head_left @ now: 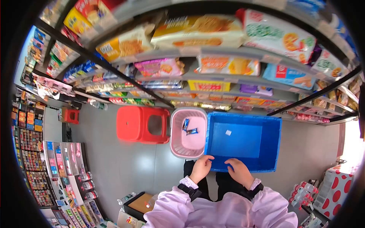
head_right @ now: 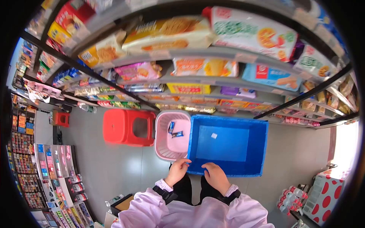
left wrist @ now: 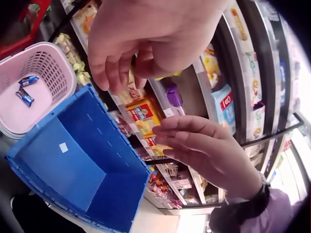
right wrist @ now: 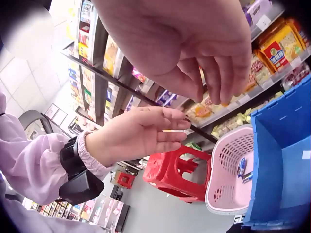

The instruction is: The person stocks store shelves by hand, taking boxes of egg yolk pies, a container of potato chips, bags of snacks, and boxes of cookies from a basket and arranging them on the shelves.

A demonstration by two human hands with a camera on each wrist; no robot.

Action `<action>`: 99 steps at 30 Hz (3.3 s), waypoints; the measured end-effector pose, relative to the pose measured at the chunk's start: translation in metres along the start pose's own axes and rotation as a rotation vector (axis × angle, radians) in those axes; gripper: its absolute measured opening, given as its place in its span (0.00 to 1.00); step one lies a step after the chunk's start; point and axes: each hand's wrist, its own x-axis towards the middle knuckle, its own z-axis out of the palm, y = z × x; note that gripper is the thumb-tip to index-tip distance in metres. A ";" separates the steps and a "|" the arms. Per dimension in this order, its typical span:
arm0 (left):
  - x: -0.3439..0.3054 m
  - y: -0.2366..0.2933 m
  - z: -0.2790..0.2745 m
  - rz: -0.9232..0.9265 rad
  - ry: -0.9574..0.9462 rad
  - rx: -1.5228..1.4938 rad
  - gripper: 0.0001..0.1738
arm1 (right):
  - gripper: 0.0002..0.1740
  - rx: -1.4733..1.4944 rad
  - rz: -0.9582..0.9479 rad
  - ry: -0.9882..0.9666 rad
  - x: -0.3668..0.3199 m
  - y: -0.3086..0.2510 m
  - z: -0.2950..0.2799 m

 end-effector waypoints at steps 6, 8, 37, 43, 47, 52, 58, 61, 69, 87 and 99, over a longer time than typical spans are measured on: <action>0.002 -0.124 -0.058 -0.056 0.033 -0.085 0.14 | 0.11 0.015 0.116 -0.143 0.063 0.018 0.122; 0.005 -0.159 -0.079 -0.092 0.028 -0.041 0.14 | 0.11 0.048 0.195 -0.211 0.083 0.030 0.166; 0.216 -0.599 -0.004 -0.576 0.022 -0.124 0.27 | 0.25 -0.225 0.558 -0.186 0.318 0.362 0.447; 0.257 -0.602 0.026 -0.573 0.111 0.008 0.34 | 0.27 -0.154 0.565 -0.105 0.336 0.409 0.479; 0.265 -0.590 0.027 -0.586 0.037 -0.172 0.34 | 0.26 0.067 0.540 -0.130 0.341 0.425 0.497; 0.249 -0.605 0.029 -0.656 0.036 -0.432 0.39 | 0.22 0.120 0.605 -0.180 0.333 0.411 0.500; 0.245 -0.597 0.015 -0.786 0.029 -0.373 0.41 | 0.17 0.144 0.698 -0.158 0.316 0.413 0.514; 0.236 -0.580 0.005 -0.885 0.046 -0.527 0.37 | 0.20 0.204 0.670 -0.034 0.308 0.410 0.520; 0.181 -0.615 0.006 -0.482 -0.108 -0.276 0.16 | 0.22 0.229 0.384 0.115 0.306 0.355 0.484; 0.075 -0.320 -0.072 -0.617 -0.059 -1.017 0.20 | 0.21 0.921 0.658 -0.614 0.245 0.189 0.258; 0.046 -0.189 -0.039 -0.542 -0.273 -0.978 0.23 | 0.27 1.262 0.575 -0.164 0.129 0.128 0.191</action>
